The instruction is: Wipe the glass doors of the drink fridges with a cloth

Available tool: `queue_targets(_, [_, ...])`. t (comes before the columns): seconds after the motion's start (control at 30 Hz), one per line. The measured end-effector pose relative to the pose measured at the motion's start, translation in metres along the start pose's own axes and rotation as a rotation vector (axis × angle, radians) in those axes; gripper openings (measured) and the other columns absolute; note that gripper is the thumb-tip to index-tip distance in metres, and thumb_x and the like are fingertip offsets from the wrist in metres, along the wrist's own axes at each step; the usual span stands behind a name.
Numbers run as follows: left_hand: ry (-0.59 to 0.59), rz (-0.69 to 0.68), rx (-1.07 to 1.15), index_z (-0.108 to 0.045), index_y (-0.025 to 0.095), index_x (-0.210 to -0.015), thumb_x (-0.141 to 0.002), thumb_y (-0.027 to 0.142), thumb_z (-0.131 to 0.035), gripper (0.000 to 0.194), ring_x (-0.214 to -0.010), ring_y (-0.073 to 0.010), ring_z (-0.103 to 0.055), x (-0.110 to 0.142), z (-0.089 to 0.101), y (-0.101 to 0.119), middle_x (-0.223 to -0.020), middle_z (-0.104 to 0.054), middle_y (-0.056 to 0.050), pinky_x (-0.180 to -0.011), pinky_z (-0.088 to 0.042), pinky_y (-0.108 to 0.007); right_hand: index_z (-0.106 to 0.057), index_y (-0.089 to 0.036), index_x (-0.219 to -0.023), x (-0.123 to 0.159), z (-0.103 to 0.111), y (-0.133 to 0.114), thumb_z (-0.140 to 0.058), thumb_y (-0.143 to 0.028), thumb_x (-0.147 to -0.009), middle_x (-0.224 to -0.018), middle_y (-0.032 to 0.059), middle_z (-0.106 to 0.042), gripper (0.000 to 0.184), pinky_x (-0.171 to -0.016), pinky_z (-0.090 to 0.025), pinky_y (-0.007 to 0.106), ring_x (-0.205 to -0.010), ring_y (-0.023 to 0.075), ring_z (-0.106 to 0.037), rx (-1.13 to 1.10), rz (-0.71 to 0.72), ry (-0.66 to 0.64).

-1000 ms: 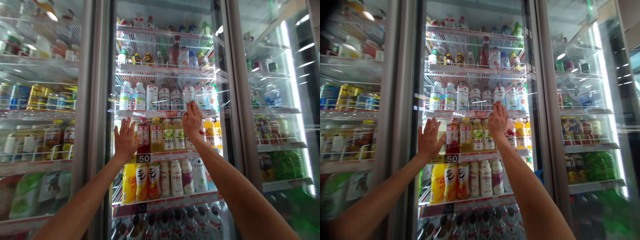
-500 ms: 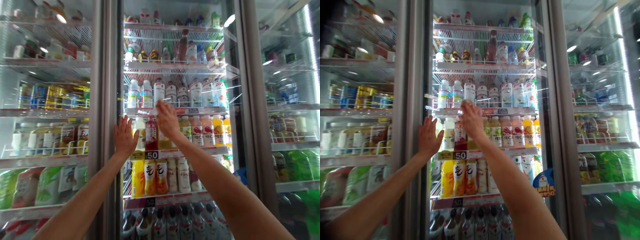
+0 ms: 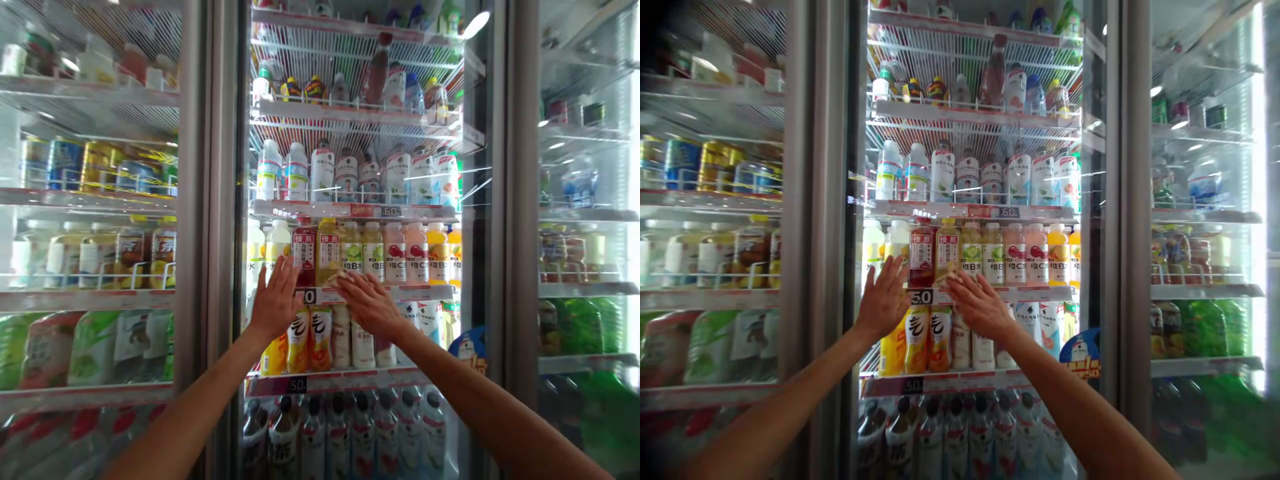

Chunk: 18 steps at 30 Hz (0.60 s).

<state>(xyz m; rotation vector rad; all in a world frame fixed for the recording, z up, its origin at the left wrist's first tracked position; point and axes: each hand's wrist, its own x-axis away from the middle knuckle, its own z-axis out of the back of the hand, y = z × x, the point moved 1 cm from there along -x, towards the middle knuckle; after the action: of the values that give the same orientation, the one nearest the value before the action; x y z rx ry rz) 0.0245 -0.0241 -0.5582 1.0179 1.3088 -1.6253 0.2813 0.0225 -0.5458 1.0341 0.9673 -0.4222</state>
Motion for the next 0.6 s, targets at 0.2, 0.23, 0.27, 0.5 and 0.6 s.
queue_targets(0.2, [-0.004,-0.063,0.038,-0.03,0.015,-0.137,-0.084,0.028,-0.045,0.056,-0.135,-0.0242,-0.023,0.018,-0.011,0.049,-0.14,-0.037,-0.013,-0.111,-0.014,-0.047,-0.028,-0.024,-0.14,0.04,0.003,0.002,-0.036,-0.019,-0.085,-0.142,0.0077,-0.036,0.056,-0.106,-0.028,0.052,-0.135,0.0248,-0.025,0.133,-0.555,0.278])
queue_targets(0.23, [-0.018,-0.078,0.048,-0.031,0.015,-0.136,-0.084,0.028,-0.045,0.055,-0.135,-0.0244,-0.023,0.022,-0.013,0.054,-0.139,-0.038,-0.013,-0.111,-0.014,-0.047,-0.028,-0.024,-0.14,0.046,0.001,-0.005,-0.037,-0.02,-0.085,-0.142,0.0071,-0.037,0.056,-0.106,-0.028,0.05,-0.135,0.0235,-0.025,0.091,-0.463,0.208])
queue_targets(0.27, [-0.035,-0.096,0.058,-0.032,0.015,-0.135,-0.084,0.028,-0.045,0.055,-0.135,-0.0244,-0.023,0.026,-0.014,0.059,-0.139,-0.038,-0.013,-0.111,-0.013,-0.047,-0.027,-0.025,-0.14,0.053,0.0,-0.011,-0.038,-0.02,-0.084,-0.141,0.0059,-0.039,0.057,-0.107,-0.029,0.047,-0.134,0.0217,-0.027,0.038,-0.331,0.112])
queue_targets(0.5, [-0.067,-0.106,0.108,-0.029,0.016,-0.137,-0.083,0.027,-0.045,0.058,-0.135,-0.0232,-0.023,0.047,-0.019,0.076,-0.139,-0.039,-0.012,-0.112,-0.012,-0.046,-0.031,-0.021,-0.139,0.103,0.012,0.033,-0.037,-0.02,-0.083,-0.141,0.0113,-0.037,0.056,-0.103,-0.031,0.054,-0.131,0.0272,-0.033,0.227,-0.688,0.359])
queue_targets(0.6, [-0.066,-0.066,0.126,-0.032,0.016,-0.136,-0.083,0.027,-0.046,0.056,-0.135,-0.0241,-0.023,0.051,-0.019,0.085,-0.138,-0.04,-0.013,-0.112,-0.012,-0.047,-0.025,-0.023,-0.141,0.107,0.005,0.007,-0.036,-0.02,-0.084,-0.141,0.0106,-0.037,0.059,-0.101,-0.033,0.054,-0.132,0.0278,-0.031,0.211,-0.676,0.325])
